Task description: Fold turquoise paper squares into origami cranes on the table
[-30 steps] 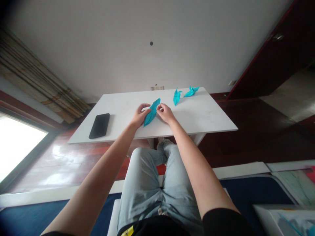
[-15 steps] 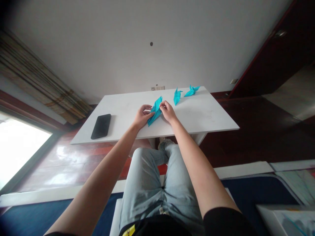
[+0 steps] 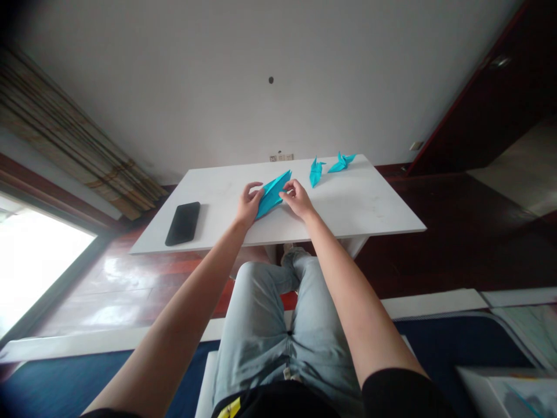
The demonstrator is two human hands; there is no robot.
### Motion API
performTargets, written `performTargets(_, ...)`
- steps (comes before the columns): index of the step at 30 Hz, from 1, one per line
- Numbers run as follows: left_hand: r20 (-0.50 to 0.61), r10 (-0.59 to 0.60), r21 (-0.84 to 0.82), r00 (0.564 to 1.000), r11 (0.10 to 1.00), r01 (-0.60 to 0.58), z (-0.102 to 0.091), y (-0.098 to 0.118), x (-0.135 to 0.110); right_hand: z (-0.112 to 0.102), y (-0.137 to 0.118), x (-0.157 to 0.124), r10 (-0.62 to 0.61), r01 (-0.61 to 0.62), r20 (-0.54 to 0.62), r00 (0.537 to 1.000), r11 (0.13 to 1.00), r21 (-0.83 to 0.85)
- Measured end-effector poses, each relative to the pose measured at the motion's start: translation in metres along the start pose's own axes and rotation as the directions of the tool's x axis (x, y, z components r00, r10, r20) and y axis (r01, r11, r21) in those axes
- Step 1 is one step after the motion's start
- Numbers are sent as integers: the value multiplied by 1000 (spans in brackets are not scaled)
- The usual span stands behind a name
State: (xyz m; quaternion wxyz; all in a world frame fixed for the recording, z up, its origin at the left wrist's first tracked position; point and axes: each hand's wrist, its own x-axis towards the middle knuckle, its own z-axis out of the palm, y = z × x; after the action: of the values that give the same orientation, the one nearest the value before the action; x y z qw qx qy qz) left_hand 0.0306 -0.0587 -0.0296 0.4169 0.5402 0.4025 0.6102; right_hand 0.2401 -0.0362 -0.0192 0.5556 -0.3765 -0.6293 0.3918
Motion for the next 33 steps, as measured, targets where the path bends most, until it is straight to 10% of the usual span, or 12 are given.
performTargets(18, -9, -141, 127, 990, 982, 141, 8, 5, -3, 0, -10, -1, 1, 1, -49, 999, 999, 47)
performTargets(26, -112, 130, 240, 985, 966, -100, 3, 9, 1, 0, -9, -3, 6, -3, -50, 999, 998, 70)
performTargets(33, -141, 17, 128, 990, 992, 1, 5, 4, 3, 0, -6, -4, 29, -27, -42, 999, 999, 44)
